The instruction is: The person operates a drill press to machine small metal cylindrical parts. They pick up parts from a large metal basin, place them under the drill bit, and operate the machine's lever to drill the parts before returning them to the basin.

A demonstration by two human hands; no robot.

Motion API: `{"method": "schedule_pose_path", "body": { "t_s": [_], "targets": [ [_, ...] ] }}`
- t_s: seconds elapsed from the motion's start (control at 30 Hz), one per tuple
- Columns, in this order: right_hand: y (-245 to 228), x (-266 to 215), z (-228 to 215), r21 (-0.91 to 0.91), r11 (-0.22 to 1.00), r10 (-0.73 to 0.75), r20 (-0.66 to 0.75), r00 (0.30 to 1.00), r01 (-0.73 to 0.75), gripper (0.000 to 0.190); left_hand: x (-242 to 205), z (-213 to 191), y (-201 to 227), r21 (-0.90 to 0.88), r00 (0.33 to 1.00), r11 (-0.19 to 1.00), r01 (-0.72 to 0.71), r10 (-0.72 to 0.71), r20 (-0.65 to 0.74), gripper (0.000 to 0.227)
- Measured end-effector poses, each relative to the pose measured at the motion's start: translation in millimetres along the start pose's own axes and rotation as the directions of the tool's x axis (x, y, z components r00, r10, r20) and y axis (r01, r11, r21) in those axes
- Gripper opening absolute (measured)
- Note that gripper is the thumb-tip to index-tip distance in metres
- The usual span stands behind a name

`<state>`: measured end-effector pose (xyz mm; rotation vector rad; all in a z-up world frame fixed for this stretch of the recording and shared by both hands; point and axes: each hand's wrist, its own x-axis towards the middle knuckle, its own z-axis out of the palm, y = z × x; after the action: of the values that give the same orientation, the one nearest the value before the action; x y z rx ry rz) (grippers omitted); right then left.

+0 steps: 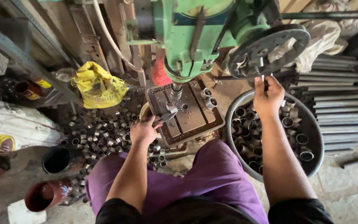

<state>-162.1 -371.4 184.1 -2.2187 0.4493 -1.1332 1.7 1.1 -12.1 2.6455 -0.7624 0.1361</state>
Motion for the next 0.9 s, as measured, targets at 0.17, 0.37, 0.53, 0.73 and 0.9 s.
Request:
{"method": "schedule_pose_path", "body": {
  "t_s": [0.17,0.37,0.53,0.73,0.9],
  "targets": [
    [1,0,1,0.129,0.989,0.071,0.038,0.997,-0.076,0.029,-2,-3,1,-0.119,0.995,0.992,-0.034,0.023,-0.095,0.038],
    [8,3,-2,0.302,0.930,0.181,0.126,0.975,-0.211,0.030,-2,-13,5,0.018,1.000,0.999,-0.028,0.028,-0.009,0.036],
    [14,6,-4,0.404,0.877,0.198,0.188,0.962,-0.260,0.031,2,-10,3,-0.014,0.999,1.000,0.007,-0.006,0.050,0.037],
    [19,7,-3,0.391,0.881,0.201,0.200,0.959,-0.266,0.031,1,-15,6,0.000,0.997,1.000,0.018,-0.018,0.069,0.036],
    [53,9,5,0.463,0.804,0.267,0.281,0.922,-0.374,0.037,1,-19,3,-0.013,0.997,1.000,0.013,-0.012,0.079,0.036]
  ]
}}
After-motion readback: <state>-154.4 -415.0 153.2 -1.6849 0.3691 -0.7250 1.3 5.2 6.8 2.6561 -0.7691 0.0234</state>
